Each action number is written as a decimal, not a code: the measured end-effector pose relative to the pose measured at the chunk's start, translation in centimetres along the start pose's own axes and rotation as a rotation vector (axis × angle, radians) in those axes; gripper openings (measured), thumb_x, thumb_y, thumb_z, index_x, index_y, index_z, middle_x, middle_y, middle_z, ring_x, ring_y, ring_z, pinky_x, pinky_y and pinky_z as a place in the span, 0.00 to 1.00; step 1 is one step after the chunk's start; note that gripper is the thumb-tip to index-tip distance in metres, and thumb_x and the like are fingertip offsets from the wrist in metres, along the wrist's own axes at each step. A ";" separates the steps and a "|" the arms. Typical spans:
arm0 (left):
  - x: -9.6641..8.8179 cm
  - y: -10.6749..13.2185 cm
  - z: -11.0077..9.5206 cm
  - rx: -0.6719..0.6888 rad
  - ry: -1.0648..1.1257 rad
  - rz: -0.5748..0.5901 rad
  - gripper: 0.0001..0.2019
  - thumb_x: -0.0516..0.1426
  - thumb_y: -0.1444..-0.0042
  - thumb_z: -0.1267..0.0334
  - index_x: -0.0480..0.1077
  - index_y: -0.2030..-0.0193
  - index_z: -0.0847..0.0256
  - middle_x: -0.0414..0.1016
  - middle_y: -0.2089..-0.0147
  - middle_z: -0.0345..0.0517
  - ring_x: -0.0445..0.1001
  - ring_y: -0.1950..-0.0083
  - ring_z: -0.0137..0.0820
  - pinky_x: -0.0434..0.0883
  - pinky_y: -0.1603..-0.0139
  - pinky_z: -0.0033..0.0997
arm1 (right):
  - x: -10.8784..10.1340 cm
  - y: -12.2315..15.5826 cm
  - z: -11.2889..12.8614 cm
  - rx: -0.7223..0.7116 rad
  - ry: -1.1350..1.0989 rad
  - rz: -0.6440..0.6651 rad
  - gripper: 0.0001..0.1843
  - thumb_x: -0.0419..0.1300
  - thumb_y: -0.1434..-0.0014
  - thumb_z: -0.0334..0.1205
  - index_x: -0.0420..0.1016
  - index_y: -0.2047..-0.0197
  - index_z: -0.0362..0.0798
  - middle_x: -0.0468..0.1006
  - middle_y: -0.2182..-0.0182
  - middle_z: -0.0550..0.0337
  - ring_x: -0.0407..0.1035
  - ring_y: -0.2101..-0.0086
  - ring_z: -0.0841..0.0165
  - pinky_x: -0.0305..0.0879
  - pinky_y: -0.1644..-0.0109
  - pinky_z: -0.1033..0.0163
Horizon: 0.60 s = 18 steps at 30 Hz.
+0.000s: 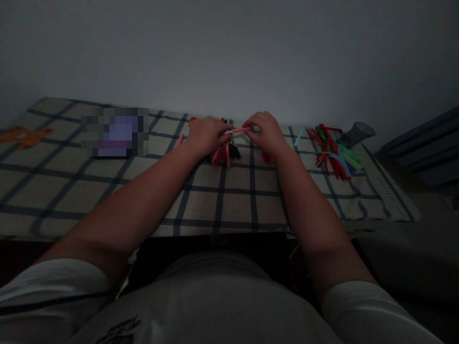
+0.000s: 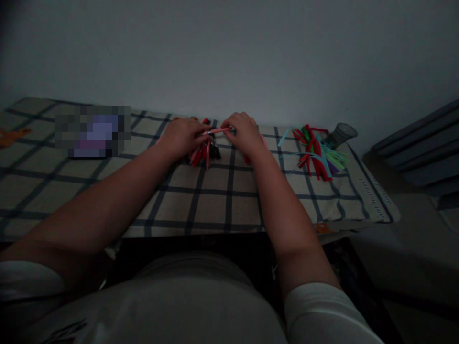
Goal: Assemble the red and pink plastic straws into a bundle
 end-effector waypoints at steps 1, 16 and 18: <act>0.0 0.0 0.0 -0.004 0.002 0.000 0.24 0.56 0.16 0.50 0.83 0.22 0.40 0.90 0.35 0.50 0.84 0.31 0.48 0.73 0.40 0.41 | 0.0 0.0 0.0 -0.004 -0.002 0.002 0.10 0.64 0.24 0.40 0.88 0.46 0.56 0.86 0.46 0.46 0.74 0.40 0.45 0.69 0.25 0.37; -0.1 0.0 -0.3 0.057 -0.047 -0.003 0.24 0.53 0.14 0.50 0.83 0.23 0.46 0.90 0.33 0.51 0.83 0.31 0.46 0.71 0.41 0.40 | -0.2 -0.1 1.0 -0.008 -0.003 0.011 0.08 0.65 0.22 0.42 0.87 0.47 0.56 0.86 0.47 0.47 0.76 0.40 0.45 0.71 0.26 0.36; 0.1 -0.2 -0.1 0.075 -0.037 -0.037 0.24 0.52 0.14 0.50 0.84 0.23 0.45 0.90 0.36 0.51 0.83 0.32 0.45 0.71 0.41 0.39 | 0.1 -0.2 0.6 -0.022 -0.018 -0.001 0.08 0.65 0.21 0.43 0.87 0.47 0.55 0.86 0.48 0.48 0.76 0.41 0.46 0.71 0.25 0.37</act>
Point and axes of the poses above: each hand's wrist, its own y-axis away from the middle knuckle, its own x-axis out of the palm, z = x × y, the point moved 7 cm from there along -y, towards the middle knuckle
